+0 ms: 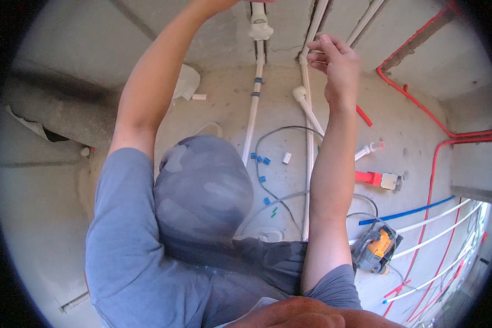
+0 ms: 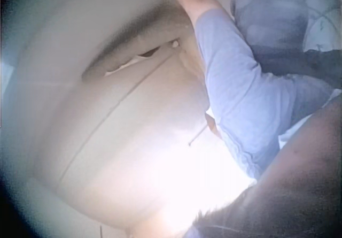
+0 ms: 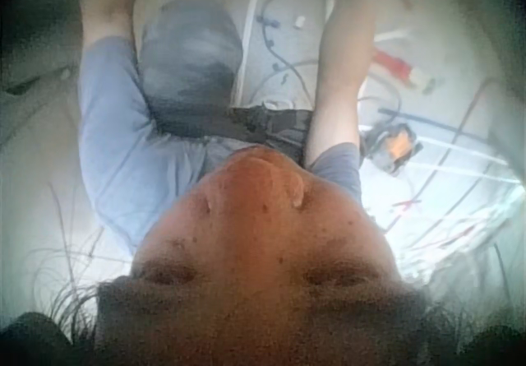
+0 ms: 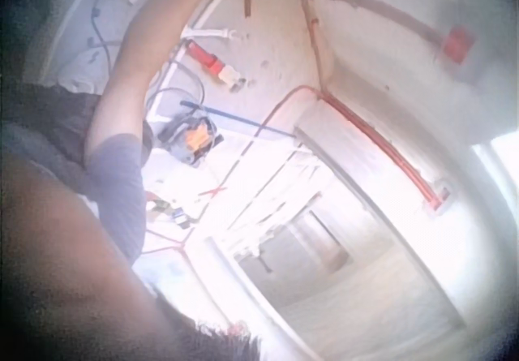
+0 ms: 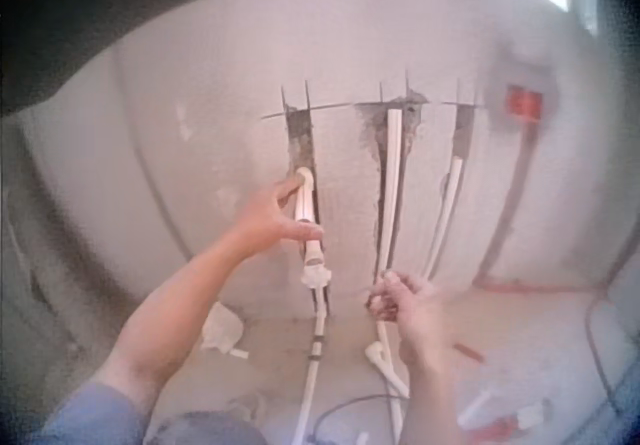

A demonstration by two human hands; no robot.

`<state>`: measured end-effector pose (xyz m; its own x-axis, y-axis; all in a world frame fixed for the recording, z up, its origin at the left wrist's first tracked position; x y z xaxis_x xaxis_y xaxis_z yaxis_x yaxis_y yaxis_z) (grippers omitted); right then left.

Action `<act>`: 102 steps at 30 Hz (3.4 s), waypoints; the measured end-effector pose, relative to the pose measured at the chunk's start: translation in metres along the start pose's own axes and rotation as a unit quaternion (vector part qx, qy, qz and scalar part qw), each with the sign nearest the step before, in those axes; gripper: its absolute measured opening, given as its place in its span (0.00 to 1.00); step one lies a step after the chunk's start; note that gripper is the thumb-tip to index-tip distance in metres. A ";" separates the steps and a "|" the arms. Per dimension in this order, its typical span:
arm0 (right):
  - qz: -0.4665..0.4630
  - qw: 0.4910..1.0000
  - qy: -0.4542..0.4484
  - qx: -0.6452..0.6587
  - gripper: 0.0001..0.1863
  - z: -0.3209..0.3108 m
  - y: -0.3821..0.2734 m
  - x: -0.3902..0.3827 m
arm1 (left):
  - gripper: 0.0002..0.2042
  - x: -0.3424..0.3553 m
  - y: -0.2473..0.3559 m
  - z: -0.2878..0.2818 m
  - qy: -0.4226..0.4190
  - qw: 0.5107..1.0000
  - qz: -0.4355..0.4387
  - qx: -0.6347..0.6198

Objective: The person is installing white PVC pipes into a concrete wall. They use a hammer to tap pipe fittings into place, a pipe cutter to trim sections, and a heat gun to fuse joints. The person assembles a pipe assembly and fits it into the wall.

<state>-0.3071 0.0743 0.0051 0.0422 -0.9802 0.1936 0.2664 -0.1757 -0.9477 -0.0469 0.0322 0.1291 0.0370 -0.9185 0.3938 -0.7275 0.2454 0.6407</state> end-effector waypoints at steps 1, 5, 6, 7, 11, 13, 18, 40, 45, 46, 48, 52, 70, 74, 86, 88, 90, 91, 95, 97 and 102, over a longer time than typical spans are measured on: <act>-0.004 1.000 0.001 -0.009 0.15 -0.002 -0.001 0.000 | 0.56 0.001 0.001 0.003 0.001 1.000 -0.003 0.003; -0.029 0.998 -0.032 -0.038 0.21 0.011 -0.012 -0.001 | 0.53 -0.005 -0.010 0.006 -0.049 0.997 0.039 -0.047; -0.053 0.997 -0.040 -0.044 0.22 0.021 -0.019 -0.001 | 0.48 -0.004 -0.011 0.005 -0.072 0.995 0.025 -0.069; -0.074 0.995 -0.046 -0.055 0.22 0.029 -0.024 -0.003 | 0.43 -0.013 0.002 0.006 -0.097 0.991 0.011 -0.095; -0.179 0.979 -0.067 -0.071 0.24 0.093 -0.040 0.005 | 0.26 0.022 -0.024 -0.038 0.082 0.968 0.133 0.197; -0.208 0.973 -0.045 -0.085 0.23 0.105 -0.034 0.022 | 0.21 0.034 -0.011 -0.025 0.076 0.940 0.147 0.299; -0.222 0.970 0.000 -0.095 0.22 0.115 -0.023 0.044 | 0.17 0.067 -0.002 -0.007 0.009 0.889 0.243 0.388; -0.144 0.984 -0.028 0.102 0.22 0.122 -0.015 0.044 | 0.17 0.064 -0.008 -0.008 0.035 0.919 0.309 0.242; -0.165 0.984 0.003 0.065 0.21 0.122 -0.007 0.043 | 0.16 0.057 -0.002 -0.001 0.030 0.911 0.328 0.249; -0.175 0.982 0.004 0.072 0.21 0.122 -0.006 0.047 | 0.17 0.058 -0.003 -0.001 0.032 0.906 0.325 0.269; -0.185 0.981 -0.002 0.064 0.23 0.122 0.000 0.052 | 0.17 0.061 -0.007 0.000 0.039 0.896 0.319 0.306; -0.183 0.978 -0.026 0.101 0.31 0.124 -0.001 0.053 | 0.18 0.056 0.004 -0.008 0.039 0.898 0.339 0.279; -0.150 0.982 -0.029 0.114 0.25 0.130 -0.001 0.044 | 0.20 0.058 -0.001 -0.004 0.093 0.878 0.388 0.264; -0.150 0.977 -0.032 0.148 0.25 0.134 0.006 0.048 | 0.19 0.057 0.002 -0.003 0.095 0.876 0.393 0.262; -0.122 0.990 -0.013 0.067 0.30 0.121 -0.004 0.044 | 0.23 0.044 -0.026 -0.007 0.151 0.920 0.276 0.232; -0.141 0.987 -0.030 0.077 0.28 0.119 -0.009 0.048 | 0.24 0.046 -0.027 -0.002 0.143 0.917 0.269 0.259; -0.158 0.982 -0.055 0.085 0.26 0.120 -0.013 0.047 | 0.22 0.048 -0.039 0.005 0.128 0.925 0.247 0.260; -0.155 0.982 -0.054 0.095 0.25 0.123 -0.011 0.045 | 0.19 0.052 -0.042 0.003 0.122 0.930 0.237 0.253; -0.153 0.979 -0.031 0.128 0.21 0.126 -0.008 0.043 | 0.15 0.056 -0.039 0.005 0.103 0.937 0.212 0.259; -0.157 0.979 -0.022 0.131 0.19 0.125 -0.009 0.042 | 0.16 0.052 -0.033 0.004 0.102 0.930 0.275 0.222; -0.170 0.979 -0.006 0.114 0.17 0.127 -0.011 0.043 | 0.15 0.054 -0.033 0.001 0.125 0.930 0.286 0.194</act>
<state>-0.1859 0.0457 0.0561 -0.0750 -0.8670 0.4927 0.4743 -0.4656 -0.7472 -0.0214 -0.0263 0.1287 -0.3102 -0.5596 0.7685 -0.8679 0.4967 0.0114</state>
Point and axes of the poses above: each hand's wrist, its own x-axis towards the middle knuckle, its own z-axis out of the palm, y = z × x, the point moved 7 cm from there along x, towards the middle knuckle, and after that the axes turned 10 degrees about -z, right-handed, at the moved point
